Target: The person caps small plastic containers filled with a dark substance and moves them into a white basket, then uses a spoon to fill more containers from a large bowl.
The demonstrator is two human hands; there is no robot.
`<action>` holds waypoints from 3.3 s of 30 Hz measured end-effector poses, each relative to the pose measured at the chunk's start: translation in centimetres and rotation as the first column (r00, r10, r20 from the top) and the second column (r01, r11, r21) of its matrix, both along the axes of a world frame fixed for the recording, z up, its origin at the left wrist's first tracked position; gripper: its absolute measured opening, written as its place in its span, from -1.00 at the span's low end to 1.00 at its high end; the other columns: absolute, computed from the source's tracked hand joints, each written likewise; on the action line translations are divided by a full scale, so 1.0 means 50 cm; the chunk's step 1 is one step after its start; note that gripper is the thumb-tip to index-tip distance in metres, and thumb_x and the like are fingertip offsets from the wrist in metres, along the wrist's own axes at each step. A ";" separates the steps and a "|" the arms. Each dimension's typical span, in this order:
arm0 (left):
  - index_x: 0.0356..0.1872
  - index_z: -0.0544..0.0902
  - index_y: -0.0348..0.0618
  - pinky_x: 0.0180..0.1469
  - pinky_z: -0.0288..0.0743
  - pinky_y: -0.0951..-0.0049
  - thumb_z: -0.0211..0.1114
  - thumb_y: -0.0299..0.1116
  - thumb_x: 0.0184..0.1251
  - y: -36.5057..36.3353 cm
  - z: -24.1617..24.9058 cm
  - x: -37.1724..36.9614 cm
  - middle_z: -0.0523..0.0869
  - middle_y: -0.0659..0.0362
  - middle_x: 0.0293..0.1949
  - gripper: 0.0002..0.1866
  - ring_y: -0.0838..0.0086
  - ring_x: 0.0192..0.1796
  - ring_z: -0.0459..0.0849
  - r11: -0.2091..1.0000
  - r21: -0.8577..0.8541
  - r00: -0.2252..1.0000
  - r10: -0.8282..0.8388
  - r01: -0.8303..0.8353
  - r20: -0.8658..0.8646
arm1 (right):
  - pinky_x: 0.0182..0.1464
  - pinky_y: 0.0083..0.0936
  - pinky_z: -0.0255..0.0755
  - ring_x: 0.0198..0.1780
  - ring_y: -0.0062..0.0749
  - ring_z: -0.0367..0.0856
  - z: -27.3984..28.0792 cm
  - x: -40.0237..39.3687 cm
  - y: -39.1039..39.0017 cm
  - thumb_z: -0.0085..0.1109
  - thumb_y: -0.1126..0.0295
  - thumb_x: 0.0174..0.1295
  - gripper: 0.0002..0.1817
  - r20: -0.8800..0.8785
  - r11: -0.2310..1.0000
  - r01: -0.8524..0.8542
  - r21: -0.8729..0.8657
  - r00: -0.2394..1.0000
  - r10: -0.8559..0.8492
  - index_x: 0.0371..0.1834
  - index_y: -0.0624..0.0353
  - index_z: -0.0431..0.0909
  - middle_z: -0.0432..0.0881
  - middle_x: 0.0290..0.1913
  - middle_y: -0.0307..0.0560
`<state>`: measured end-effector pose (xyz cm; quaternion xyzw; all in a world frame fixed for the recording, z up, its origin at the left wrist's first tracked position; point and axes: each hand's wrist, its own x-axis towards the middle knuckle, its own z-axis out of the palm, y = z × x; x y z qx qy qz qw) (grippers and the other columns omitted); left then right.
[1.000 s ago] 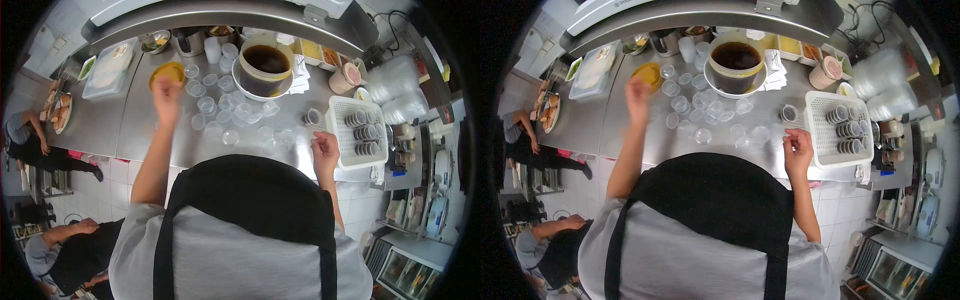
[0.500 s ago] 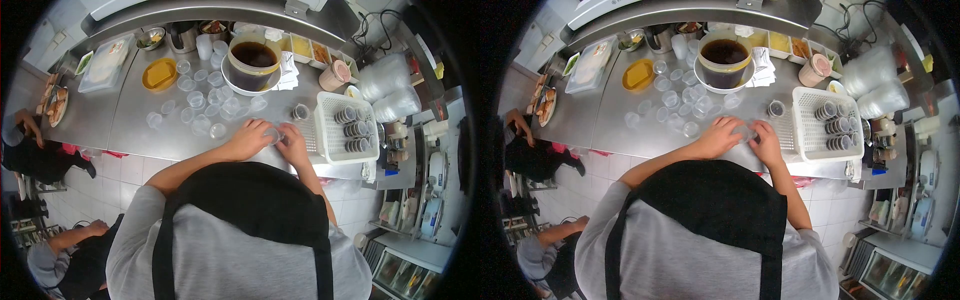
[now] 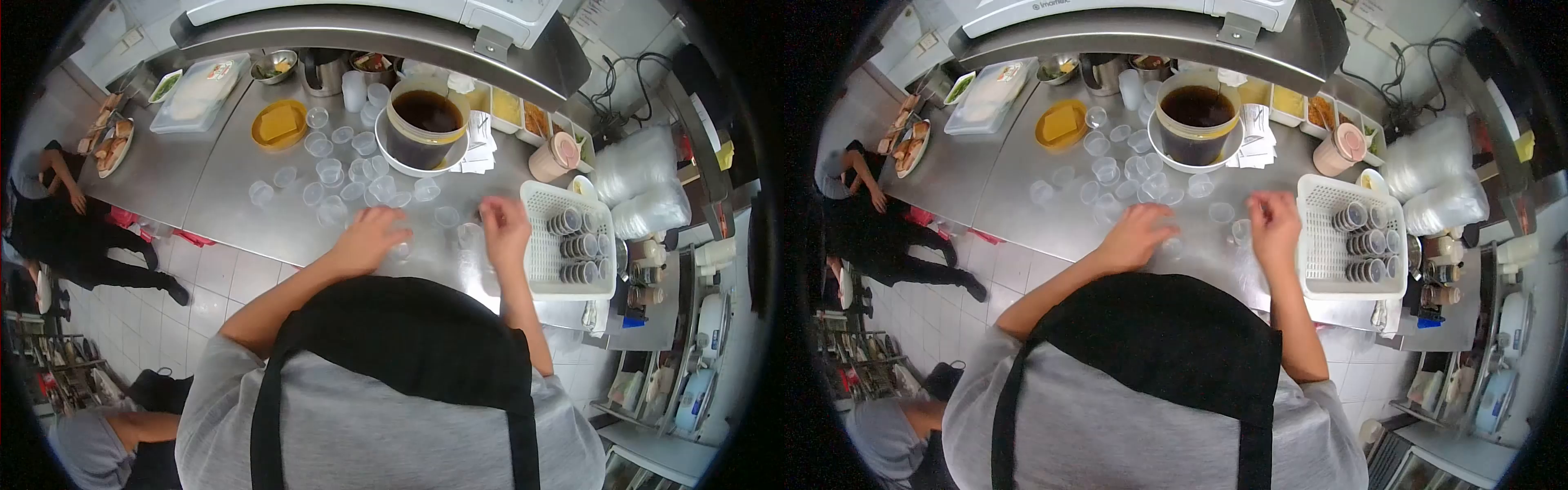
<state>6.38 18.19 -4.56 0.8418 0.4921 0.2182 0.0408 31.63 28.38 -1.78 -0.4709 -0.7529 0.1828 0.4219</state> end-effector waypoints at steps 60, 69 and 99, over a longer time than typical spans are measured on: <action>0.44 0.10 0.19 0.29 -0.01 -0.32 0.59 0.07 -0.40 -0.053 -0.093 -0.304 -0.19 -0.14 0.47 0.21 -0.27 0.46 -0.20 0.653 -0.010 0.642 0.746 -0.757 0.176 | 0.23 -0.07 0.16 0.24 0.07 0.26 -0.143 -0.506 -0.024 0.31 0.19 0.05 -0.36 0.286 0.841 -0.490 0.229 0.860 0.423 0.26 -0.02 0.38 0.25 0.31 0.09; 0.36 0.26 0.26 0.30 -0.09 -0.36 0.55 0.03 -0.30 -0.103 -0.072 -0.189 -0.03 -0.04 0.46 0.03 -0.11 0.49 -0.17 0.809 0.036 0.805 0.578 -0.587 0.136 | -0.31 -0.55 0.47 -0.32 -0.57 0.47 -0.196 -0.221 -0.029 0.03 0.44 0.30 -0.80 -0.602 0.862 -0.263 -0.434 0.796 -0.060 -0.03 0.12 0.42 0.45 -0.32 -0.24; 0.18 0.50 0.41 0.36 -0.26 -0.33 0.32 0.02 0.11 0.004 -0.072 -0.246 0.01 0.14 0.48 -0.46 0.12 0.53 -0.22 0.839 0.025 0.836 0.543 -0.543 -0.073 | -0.38 -0.30 0.58 -0.37 -0.37 0.55 -0.122 -0.165 0.049 0.08 0.43 0.19 -0.49 -0.647 0.655 -0.307 -0.690 0.667 -0.369 0.19 0.05 0.12 0.50 -0.09 -0.04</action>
